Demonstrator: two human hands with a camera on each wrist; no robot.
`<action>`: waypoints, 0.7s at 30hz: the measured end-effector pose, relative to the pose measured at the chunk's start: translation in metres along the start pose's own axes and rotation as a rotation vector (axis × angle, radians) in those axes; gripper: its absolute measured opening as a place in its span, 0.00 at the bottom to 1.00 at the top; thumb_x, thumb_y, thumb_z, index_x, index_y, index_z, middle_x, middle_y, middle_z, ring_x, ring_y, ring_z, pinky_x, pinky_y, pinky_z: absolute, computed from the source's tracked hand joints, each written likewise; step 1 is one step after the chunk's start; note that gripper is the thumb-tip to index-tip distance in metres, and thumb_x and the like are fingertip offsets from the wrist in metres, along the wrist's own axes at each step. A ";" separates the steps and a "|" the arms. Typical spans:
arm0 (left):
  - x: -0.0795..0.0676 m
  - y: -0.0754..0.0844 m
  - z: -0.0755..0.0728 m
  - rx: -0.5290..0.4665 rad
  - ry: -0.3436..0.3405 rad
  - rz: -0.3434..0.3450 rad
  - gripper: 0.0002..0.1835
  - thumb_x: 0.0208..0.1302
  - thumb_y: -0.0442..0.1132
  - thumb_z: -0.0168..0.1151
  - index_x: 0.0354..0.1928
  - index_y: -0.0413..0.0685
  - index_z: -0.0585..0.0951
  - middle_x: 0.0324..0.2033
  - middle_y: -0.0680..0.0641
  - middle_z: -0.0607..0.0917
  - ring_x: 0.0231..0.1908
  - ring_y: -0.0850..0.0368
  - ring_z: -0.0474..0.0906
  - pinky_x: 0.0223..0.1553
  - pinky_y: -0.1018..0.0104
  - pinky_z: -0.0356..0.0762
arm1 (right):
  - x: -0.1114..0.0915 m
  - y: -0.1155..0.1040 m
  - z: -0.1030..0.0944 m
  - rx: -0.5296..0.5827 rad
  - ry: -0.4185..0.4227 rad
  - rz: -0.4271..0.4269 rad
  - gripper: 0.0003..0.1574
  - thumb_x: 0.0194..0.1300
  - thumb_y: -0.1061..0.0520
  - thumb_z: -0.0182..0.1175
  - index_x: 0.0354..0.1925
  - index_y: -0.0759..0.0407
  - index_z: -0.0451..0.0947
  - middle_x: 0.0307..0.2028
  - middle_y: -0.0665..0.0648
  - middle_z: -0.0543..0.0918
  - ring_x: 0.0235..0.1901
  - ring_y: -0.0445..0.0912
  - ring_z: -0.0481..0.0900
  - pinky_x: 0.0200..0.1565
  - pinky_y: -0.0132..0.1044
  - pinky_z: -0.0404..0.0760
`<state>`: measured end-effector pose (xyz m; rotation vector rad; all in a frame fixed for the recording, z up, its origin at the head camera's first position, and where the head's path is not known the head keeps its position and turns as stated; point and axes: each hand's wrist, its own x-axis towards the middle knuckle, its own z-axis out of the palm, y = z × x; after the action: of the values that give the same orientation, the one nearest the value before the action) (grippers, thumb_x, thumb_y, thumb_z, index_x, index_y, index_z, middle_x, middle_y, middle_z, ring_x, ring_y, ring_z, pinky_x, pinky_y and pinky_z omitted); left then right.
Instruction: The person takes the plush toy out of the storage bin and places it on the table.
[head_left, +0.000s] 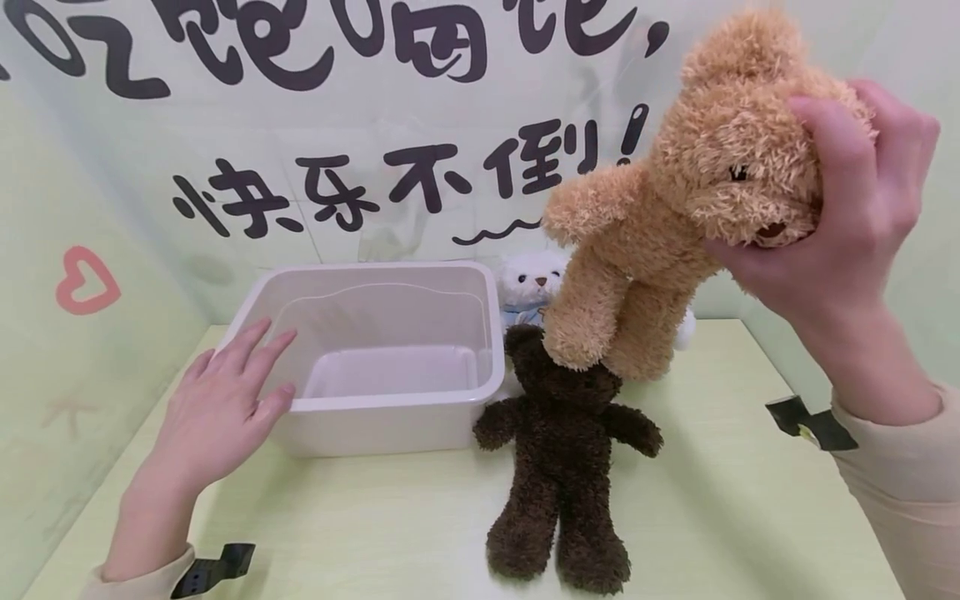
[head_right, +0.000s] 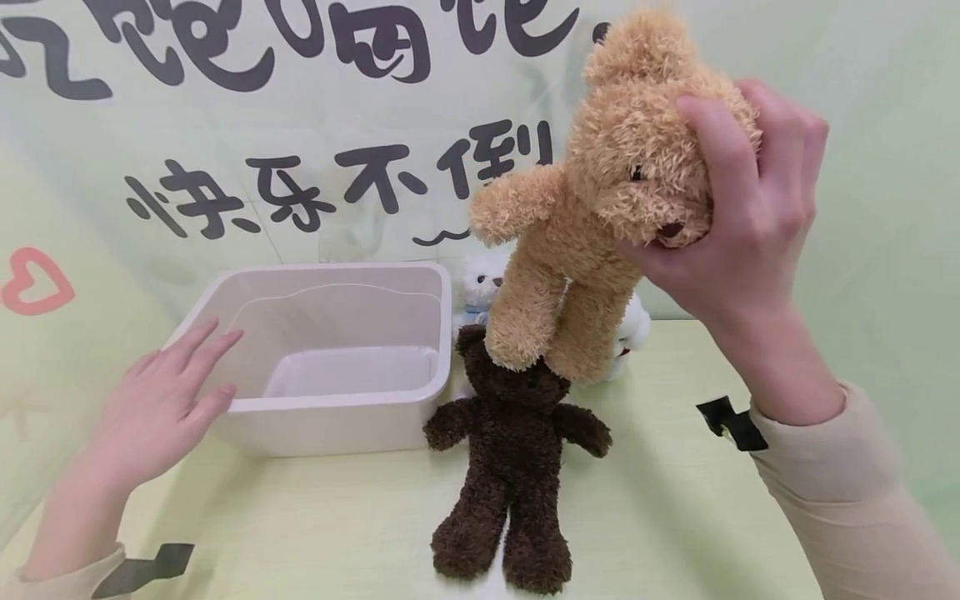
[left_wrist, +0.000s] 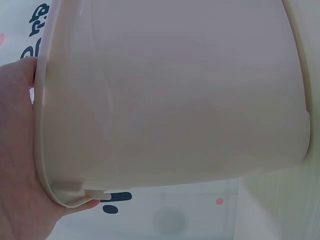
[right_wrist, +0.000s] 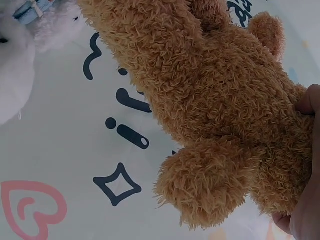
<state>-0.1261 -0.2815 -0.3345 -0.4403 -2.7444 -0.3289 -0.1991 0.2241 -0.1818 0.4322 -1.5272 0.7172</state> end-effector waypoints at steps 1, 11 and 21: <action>0.000 0.000 0.000 0.000 0.000 0.000 0.32 0.74 0.47 0.52 0.78 0.50 0.64 0.76 0.34 0.61 0.69 0.26 0.61 0.63 0.22 0.51 | 0.000 0.000 -0.001 -0.002 -0.009 0.005 0.42 0.26 0.46 0.66 0.44 0.65 0.76 0.51 0.59 0.80 0.58 0.50 0.71 0.62 0.50 0.70; 0.000 -0.003 0.001 0.011 0.005 -0.001 0.32 0.73 0.47 0.52 0.78 0.51 0.64 0.76 0.35 0.61 0.68 0.25 0.62 0.62 0.22 0.52 | -0.005 0.006 -0.015 0.000 -0.041 -0.029 0.47 0.29 0.36 0.67 0.45 0.64 0.78 0.54 0.59 0.78 0.60 0.55 0.72 0.64 0.53 0.71; 0.000 -0.002 0.001 0.001 0.005 -0.007 0.32 0.74 0.47 0.51 0.77 0.51 0.64 0.76 0.35 0.61 0.67 0.24 0.62 0.62 0.22 0.51 | -0.015 0.019 -0.048 -0.044 -0.165 -0.050 0.48 0.37 0.33 0.61 0.50 0.65 0.79 0.58 0.61 0.77 0.60 0.62 0.73 0.62 0.45 0.70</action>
<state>-0.1270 -0.2833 -0.3363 -0.4294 -2.7417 -0.3301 -0.1747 0.2672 -0.2017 0.5046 -1.6775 0.6205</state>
